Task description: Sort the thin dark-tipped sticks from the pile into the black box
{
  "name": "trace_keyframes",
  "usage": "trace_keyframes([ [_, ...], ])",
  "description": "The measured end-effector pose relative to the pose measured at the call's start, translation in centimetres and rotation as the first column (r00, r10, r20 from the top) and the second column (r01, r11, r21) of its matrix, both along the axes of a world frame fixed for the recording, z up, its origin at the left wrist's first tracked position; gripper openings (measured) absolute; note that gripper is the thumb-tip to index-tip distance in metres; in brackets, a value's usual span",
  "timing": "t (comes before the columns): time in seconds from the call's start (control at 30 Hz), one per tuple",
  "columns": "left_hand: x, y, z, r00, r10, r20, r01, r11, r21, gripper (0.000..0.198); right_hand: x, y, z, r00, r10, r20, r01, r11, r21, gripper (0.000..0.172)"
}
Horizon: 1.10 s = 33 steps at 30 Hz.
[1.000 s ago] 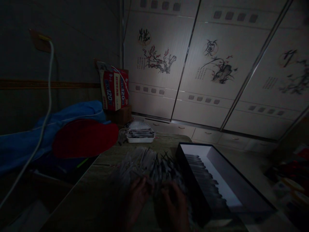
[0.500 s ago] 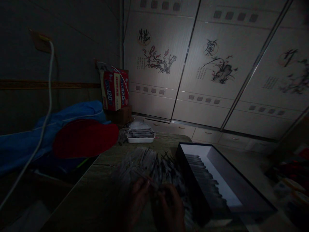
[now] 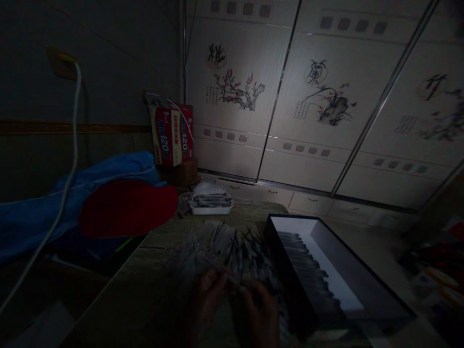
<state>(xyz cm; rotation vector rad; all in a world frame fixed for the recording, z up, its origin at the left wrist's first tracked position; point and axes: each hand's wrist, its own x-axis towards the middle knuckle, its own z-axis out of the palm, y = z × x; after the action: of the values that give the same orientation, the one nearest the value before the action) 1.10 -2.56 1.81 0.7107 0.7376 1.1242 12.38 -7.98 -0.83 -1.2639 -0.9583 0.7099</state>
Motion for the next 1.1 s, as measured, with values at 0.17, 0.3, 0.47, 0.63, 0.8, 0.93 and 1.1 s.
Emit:
trace_keyframes([
  [0.17, 0.1, 0.3, -1.2, 0.998, 0.014, -0.064, -0.007, 0.995, 0.100, 0.036, 0.6, 0.4, -0.5, 0.990, 0.040, -0.138, -0.054, 0.993, -0.100, 0.044],
  [0.3, 0.2, 0.2, -1.2, 0.996, -0.007, -0.092, 0.020, 0.990, 0.137, 0.034, 0.8, 0.7, -1.0, 0.982, 0.047, -0.185, -0.072, 0.989, -0.131, 0.052],
  [0.47, 0.4, -0.1, -0.7, 0.993, 0.041, -0.114, -0.036, 0.998, 0.043, 0.040, 0.8, 0.4, -2.0, 0.997, -0.045, 0.062, 0.049, 0.997, -0.066, 0.049],
  [0.63, 0.3, 0.0, -0.6, 0.992, 0.049, -0.120, -0.048, 0.999, 0.012, 0.041, 0.1, -0.2, -4.0, 0.921, -0.198, 0.335, 0.195, 0.980, 0.044, 0.046],
  [0.8, 0.5, 0.0, -1.0, 0.994, -0.028, -0.108, 0.037, 0.996, 0.077, 0.037, 0.4, -0.5, -6.1, 0.762, -0.328, 0.558, 0.291, 0.944, 0.158, 0.038],
  [0.93, 0.5, -0.2, -0.8, 0.994, -0.021, -0.105, 0.028, 0.997, 0.066, 0.038, 1.2, -0.8, -6.8, 0.622, -0.349, 0.701, 0.239, 0.937, 0.254, 0.035],
  [1.1, 0.5, -0.1, -0.2, 0.995, 0.007, -0.096, -0.007, 1.000, -0.003, 0.044, 1.4, -0.5, -7.5, 0.591, -0.295, 0.751, 0.207, 0.955, 0.212, 0.038],
])
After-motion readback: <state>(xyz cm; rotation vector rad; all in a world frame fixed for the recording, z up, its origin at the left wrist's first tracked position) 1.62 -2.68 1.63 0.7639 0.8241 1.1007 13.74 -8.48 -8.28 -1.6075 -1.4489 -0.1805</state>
